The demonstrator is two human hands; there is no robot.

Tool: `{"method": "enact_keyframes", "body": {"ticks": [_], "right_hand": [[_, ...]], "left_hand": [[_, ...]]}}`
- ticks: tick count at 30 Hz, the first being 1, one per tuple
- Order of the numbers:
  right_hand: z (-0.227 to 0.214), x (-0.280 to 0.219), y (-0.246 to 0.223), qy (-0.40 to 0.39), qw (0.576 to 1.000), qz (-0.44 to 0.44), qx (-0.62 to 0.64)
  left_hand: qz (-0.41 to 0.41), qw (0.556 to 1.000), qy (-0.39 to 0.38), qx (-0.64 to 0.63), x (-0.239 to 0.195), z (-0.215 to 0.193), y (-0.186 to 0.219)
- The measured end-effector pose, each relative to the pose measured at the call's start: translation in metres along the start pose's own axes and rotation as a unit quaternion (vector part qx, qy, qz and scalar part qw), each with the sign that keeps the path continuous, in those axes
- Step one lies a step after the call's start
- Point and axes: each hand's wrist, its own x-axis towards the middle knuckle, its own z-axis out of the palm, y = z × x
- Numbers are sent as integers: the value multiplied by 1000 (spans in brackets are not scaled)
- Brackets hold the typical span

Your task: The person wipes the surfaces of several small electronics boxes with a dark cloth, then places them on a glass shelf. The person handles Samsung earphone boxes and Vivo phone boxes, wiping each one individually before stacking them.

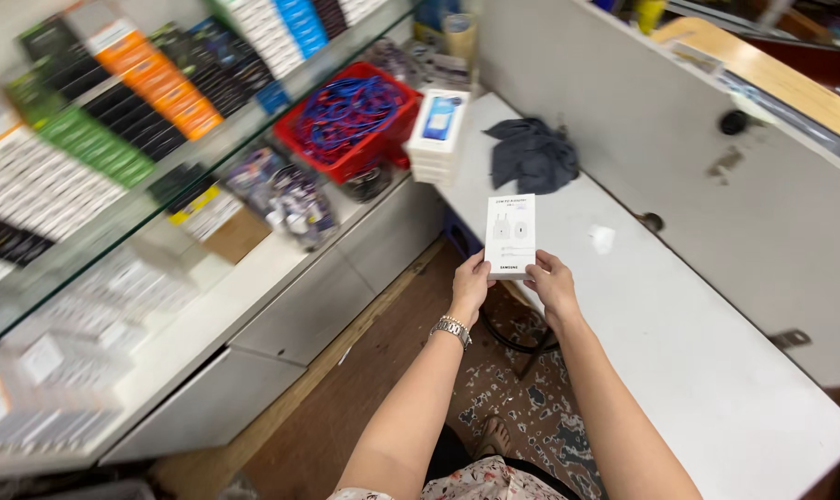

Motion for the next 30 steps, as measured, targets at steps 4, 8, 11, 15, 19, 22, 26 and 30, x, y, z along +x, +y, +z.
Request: {"method": "enact_keyframes", "body": {"ticks": [4,8,11,15,19,22,26,30], "right_hand": [[65,-13,-7,-61,998,-9,-26],[132,-32,-3,-127,991,-16,-50],[191,-50,5,-141,986,-26,-78],[276,-80,12,-184,980,-14,-73],[361,-116,22,-210,969,-17,-129],[425,-133,34,-252,956,-43,-142],[510,-152,59,-308,943,-31,-123],[592,-168,83,-354,930,-9,-103]], "left_hand": [[26,996,88,7,-18,-61,16],[59,985,162,23,-41,-125,23],[74,978,194,4,-55,-182,24],[94,967,235,-31,-75,-268,26],[71,956,284,-26,-97,-355,32],[63,945,320,-18,-110,-421,32],[90,931,352,-26,-127,-510,30],[80,918,386,-39,-143,-588,30]]}}
